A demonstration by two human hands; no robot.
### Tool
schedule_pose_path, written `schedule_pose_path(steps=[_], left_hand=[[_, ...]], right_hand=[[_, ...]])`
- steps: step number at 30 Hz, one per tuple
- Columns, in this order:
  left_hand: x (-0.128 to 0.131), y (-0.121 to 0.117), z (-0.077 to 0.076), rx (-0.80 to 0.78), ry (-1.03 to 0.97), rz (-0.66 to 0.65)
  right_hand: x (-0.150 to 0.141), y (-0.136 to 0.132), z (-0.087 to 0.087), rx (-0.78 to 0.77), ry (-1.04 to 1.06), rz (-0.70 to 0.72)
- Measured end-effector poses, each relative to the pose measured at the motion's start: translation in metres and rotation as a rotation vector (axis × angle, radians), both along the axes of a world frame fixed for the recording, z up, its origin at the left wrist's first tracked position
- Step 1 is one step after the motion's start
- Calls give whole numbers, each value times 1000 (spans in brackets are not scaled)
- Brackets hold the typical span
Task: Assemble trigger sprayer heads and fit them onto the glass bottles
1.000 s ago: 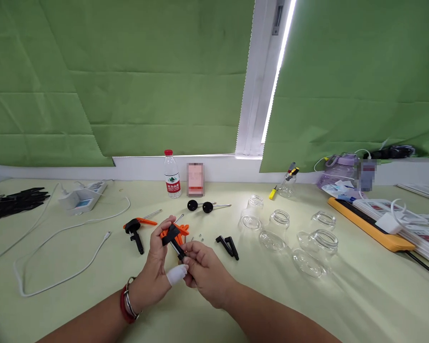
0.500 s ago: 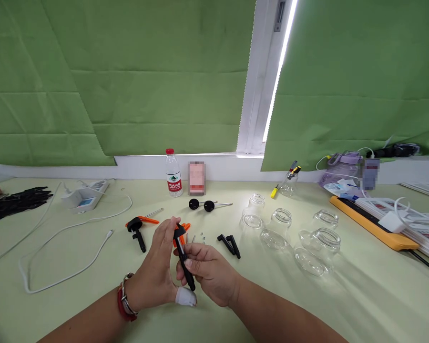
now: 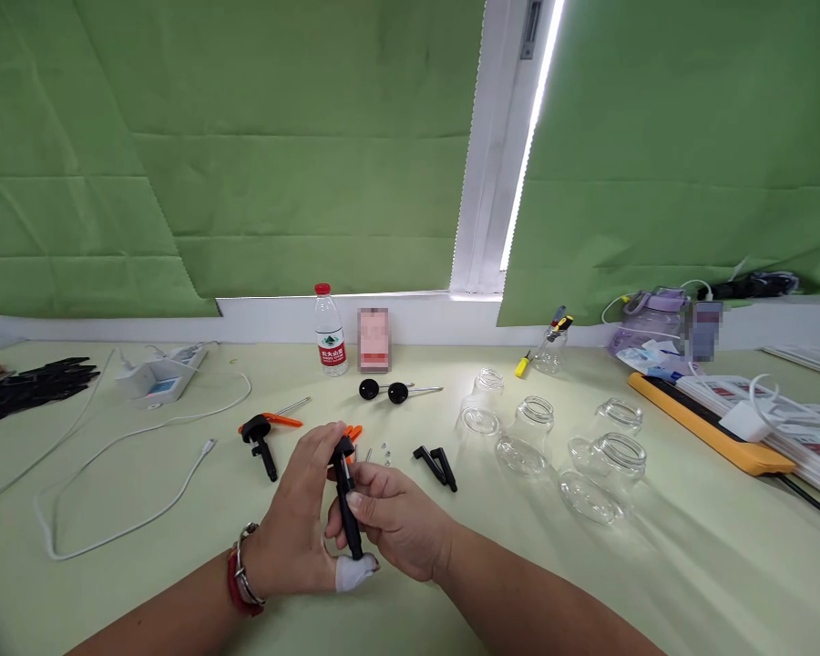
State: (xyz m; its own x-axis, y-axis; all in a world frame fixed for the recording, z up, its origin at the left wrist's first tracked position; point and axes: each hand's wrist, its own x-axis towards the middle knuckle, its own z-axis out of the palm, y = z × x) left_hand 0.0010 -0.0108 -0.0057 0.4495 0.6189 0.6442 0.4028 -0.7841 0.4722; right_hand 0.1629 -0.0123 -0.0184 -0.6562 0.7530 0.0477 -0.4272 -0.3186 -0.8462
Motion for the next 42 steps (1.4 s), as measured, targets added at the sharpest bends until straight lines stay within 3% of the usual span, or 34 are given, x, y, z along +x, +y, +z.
schedule_pose_path(steps=[2,4,8,12,15,17,22,26,29,34,42], left_hand=[[-3,-1,2,-98,-61,-17],[-8,-2,5,-233,-150,-23],[-16,-2,16,-549,-309,-109],[-18,-2,25,-992,-547,-343],[-15,0,25,-1265,-636,-469],[-13,2,22,-1378,-633,-481],[-9,6,13,-1505,-563,-407],[-10,8,10,-1561,-496,-363],[-10,9,8,-1568,-441,-316],[-9,7,9,-1550,-431,-304],[-10,8,9,-1542,-427,-316]], right_hand=[[7,4,7,95,-109,24],[18,10,15,231,-269,-39],[39,24,21,488,-662,-391],[41,37,2,674,-1132,-446],[35,44,-14,806,-1319,-468],[32,47,-20,860,-1388,-434],[30,48,-23,946,-1416,-382],[34,48,-24,887,-1369,-365],[37,46,-23,812,-1346,-318],[40,39,-18,837,-1332,-242],[39,36,-18,859,-1308,-260]])
